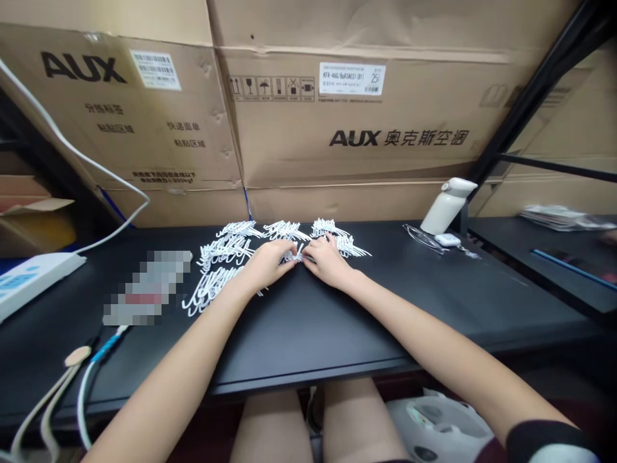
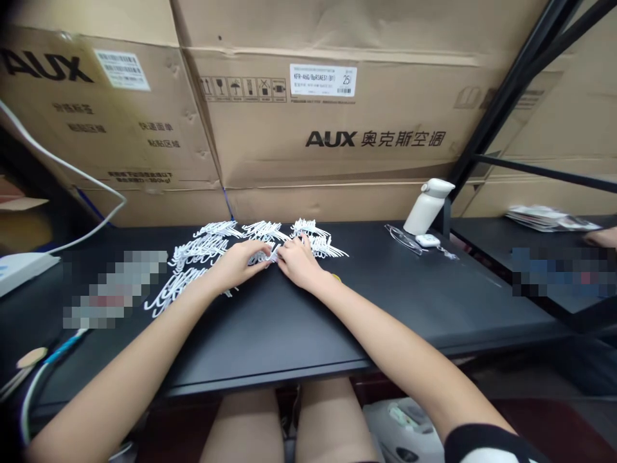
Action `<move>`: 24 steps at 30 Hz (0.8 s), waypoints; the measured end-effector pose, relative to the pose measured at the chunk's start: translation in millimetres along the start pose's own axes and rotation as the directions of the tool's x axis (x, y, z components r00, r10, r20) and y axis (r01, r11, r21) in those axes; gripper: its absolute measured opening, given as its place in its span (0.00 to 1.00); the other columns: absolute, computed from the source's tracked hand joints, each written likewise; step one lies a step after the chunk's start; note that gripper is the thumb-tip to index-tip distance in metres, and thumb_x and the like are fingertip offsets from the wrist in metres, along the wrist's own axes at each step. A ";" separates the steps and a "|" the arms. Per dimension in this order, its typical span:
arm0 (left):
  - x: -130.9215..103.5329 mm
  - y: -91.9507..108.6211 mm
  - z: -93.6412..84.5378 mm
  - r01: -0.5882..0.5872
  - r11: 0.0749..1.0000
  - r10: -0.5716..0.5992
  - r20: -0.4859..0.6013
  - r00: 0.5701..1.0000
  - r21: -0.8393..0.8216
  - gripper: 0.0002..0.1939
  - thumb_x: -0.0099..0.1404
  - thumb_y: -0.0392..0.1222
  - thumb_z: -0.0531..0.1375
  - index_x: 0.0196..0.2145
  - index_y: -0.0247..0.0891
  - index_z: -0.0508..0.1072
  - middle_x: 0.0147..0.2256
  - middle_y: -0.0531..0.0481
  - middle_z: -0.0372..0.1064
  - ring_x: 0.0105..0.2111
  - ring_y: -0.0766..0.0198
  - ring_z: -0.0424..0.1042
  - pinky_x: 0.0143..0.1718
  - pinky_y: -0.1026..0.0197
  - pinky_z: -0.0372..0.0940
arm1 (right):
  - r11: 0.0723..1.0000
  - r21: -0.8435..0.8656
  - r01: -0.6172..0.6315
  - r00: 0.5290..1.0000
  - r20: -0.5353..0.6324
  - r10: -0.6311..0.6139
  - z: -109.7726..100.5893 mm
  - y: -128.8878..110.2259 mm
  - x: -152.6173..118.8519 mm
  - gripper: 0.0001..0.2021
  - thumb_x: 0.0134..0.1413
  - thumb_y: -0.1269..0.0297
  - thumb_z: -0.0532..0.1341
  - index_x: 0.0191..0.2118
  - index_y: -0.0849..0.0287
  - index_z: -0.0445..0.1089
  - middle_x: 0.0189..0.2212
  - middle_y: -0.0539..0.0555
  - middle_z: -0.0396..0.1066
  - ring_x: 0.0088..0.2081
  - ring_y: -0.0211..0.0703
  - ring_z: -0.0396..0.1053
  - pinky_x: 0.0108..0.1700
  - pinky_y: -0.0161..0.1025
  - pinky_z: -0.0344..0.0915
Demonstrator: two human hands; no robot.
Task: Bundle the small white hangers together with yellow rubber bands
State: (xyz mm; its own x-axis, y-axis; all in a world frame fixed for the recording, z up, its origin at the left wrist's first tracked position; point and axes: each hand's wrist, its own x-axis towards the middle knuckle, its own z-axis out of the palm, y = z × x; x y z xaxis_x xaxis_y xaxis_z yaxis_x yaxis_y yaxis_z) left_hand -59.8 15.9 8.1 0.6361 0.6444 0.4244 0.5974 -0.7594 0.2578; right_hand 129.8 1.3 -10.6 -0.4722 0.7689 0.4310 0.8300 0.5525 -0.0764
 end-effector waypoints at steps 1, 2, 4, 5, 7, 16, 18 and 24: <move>0.0 0.0 0.3 0.006 1.000 -0.006 0.003 1.000 0.001 0.09 0.63 0.42 0.54 0.39 0.39 0.71 0.40 0.46 0.73 0.41 0.57 0.71 0.46 0.55 0.64 | 1.000 0.008 -0.008 1.000 0.012 0.008 0.2 -0.4 0.4 0.09 0.60 0.69 0.54 0.35 0.62 0.72 0.34 0.56 0.72 0.41 0.47 0.65 0.61 0.56 0.44; 0.1 -0.1 0.6 0.007 1.000 -0.007 0.006 1.000 0.007 0.10 0.63 0.43 0.54 0.40 0.38 0.72 0.40 0.46 0.74 0.41 0.57 0.71 0.46 0.55 0.65 | 1.000 0.019 -0.019 1.000 0.019 0.019 0.5 -0.5 0.8 0.09 0.59 0.70 0.54 0.35 0.62 0.72 0.33 0.56 0.72 0.41 0.47 0.65 0.61 0.56 0.44; 0.6 -1.0 1.0 -0.005 1.000 0.004 0.011 1.000 0.026 0.12 0.63 0.42 0.55 0.41 0.38 0.73 0.42 0.44 0.74 0.43 0.56 0.71 0.48 0.53 0.64 | 0.998 0.047 -0.037 0.999 0.020 0.036 1.1 0.0 1.7 0.08 0.58 0.72 0.54 0.35 0.62 0.71 0.33 0.56 0.73 0.41 0.47 0.65 0.61 0.56 0.45; 0.9 -1.8 1.3 -0.011 0.999 0.010 0.016 1.000 0.034 0.12 0.62 0.41 0.55 0.41 0.38 0.74 0.43 0.44 0.74 0.45 0.55 0.71 0.49 0.53 0.64 | 0.997 0.061 -0.043 0.999 0.015 0.042 1.2 0.6 1.9 0.08 0.58 0.72 0.54 0.34 0.61 0.71 0.32 0.56 0.73 0.40 0.46 0.66 0.61 0.56 0.45; 1.3 -4.1 1.8 -0.015 0.999 0.014 0.021 1.000 0.050 0.12 0.62 0.39 0.55 0.39 0.38 0.76 0.45 0.43 0.74 0.47 0.55 0.71 0.51 0.52 0.63 | 0.995 0.084 -0.050 0.999 0.003 0.050 1.0 2.1 2.1 0.08 0.58 0.73 0.54 0.33 0.61 0.70 0.32 0.55 0.73 0.39 0.46 0.66 0.61 0.56 0.45; 0.4 -8.9 0.6 -0.006 0.987 0.007 -0.009 1.000 0.162 0.14 0.62 0.36 0.53 0.38 0.36 0.77 0.44 0.42 0.75 0.46 0.55 0.72 0.51 0.52 0.64 | 0.971 0.223 -0.091 0.974 -0.185 0.134 2.9 8.3 1.1 0.05 0.57 0.72 0.57 0.33 0.60 0.70 0.32 0.54 0.74 0.40 0.45 0.67 0.61 0.52 0.47; 0.0 -7.8 0.5 0.008 0.986 -0.006 -0.012 1.000 0.169 0.13 0.62 0.36 0.53 0.38 0.36 0.78 0.44 0.42 0.75 0.46 0.55 0.71 0.51 0.52 0.64 | 0.940 0.321 -0.113 0.951 -0.240 0.197 4.5 9.7 1.3 0.04 0.55 0.71 0.58 0.36 0.59 0.70 0.32 0.53 0.74 0.39 0.44 0.69 0.59 0.51 0.49; -1.0 -6.7 3.1 0.063 0.990 -0.061 -0.023 0.998 0.129 0.15 0.61 0.39 0.54 0.42 0.35 0.76 0.45 0.41 0.74 0.48 0.55 0.70 0.52 0.52 0.63 | 0.854 0.510 -0.102 0.883 -0.348 0.314 -1.9 10.3 -0.4 0.04 0.51 0.67 0.61 0.28 0.59 0.70 0.30 0.51 0.75 0.35 0.44 0.70 0.50 0.45 0.59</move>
State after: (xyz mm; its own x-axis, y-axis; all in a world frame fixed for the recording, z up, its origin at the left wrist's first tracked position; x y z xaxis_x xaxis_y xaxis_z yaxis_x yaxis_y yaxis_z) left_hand -62.9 20.6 3.2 0.5872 0.6870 0.4280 0.6943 -0.6993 0.1699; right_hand 139.1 6.1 -9.9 -0.0534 0.7405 0.6699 0.6060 0.5573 -0.5676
